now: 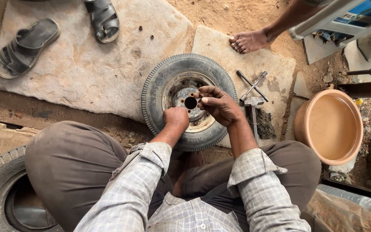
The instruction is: Disassembling a small wheel and tire to repair or replace components using manual tools.
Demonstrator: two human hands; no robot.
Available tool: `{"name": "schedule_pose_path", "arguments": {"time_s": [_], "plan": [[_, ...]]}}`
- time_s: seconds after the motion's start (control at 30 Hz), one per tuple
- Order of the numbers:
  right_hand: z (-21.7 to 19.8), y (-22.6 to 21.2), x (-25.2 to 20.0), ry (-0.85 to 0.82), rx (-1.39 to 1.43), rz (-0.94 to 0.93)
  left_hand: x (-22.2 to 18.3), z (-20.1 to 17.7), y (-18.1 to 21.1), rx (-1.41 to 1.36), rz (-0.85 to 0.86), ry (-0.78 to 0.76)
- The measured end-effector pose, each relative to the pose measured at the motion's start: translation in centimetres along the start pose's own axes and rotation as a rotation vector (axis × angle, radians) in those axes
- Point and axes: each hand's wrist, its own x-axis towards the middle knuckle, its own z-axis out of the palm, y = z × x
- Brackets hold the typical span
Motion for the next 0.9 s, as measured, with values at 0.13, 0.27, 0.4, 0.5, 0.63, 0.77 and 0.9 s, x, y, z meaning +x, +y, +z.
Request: {"name": "schedule_pose_path", "arguments": {"time_s": [0.13,0.27,0.4,0.5,0.63,0.77,0.9], "plan": [[1.8,-1.1,-0.2,-0.016,0.014,-0.025,0.2,0.4,0.0,0.030,0.007,0.002],[2.0,-1.2,-0.3,-0.018,-0.002,-0.043,0.1,0.5,0.1,0.045,0.028,0.009],[1.0,-0.5,0.3,0.074,-0.067,-0.012,0.6,0.8,0.2,0.044,0.012,0.018],[-1.3,1.6,1.4,0.250,-0.559,0.084,0.5,0.6,0.3,0.075,0.000,-0.024],[-1.1,3.2,2.4,0.299,-0.887,0.203,0.5,0.7,0.4,0.100,0.009,-0.036],[-2.0,4.5,3.8,0.277,-0.896,0.151,2.6,1.0,-0.8,-0.102,-0.070,0.060],[0.8,3.3,3.2,0.442,-1.146,0.044,5.4,-0.3,-4.1,-0.979,-0.257,-0.057]]}}
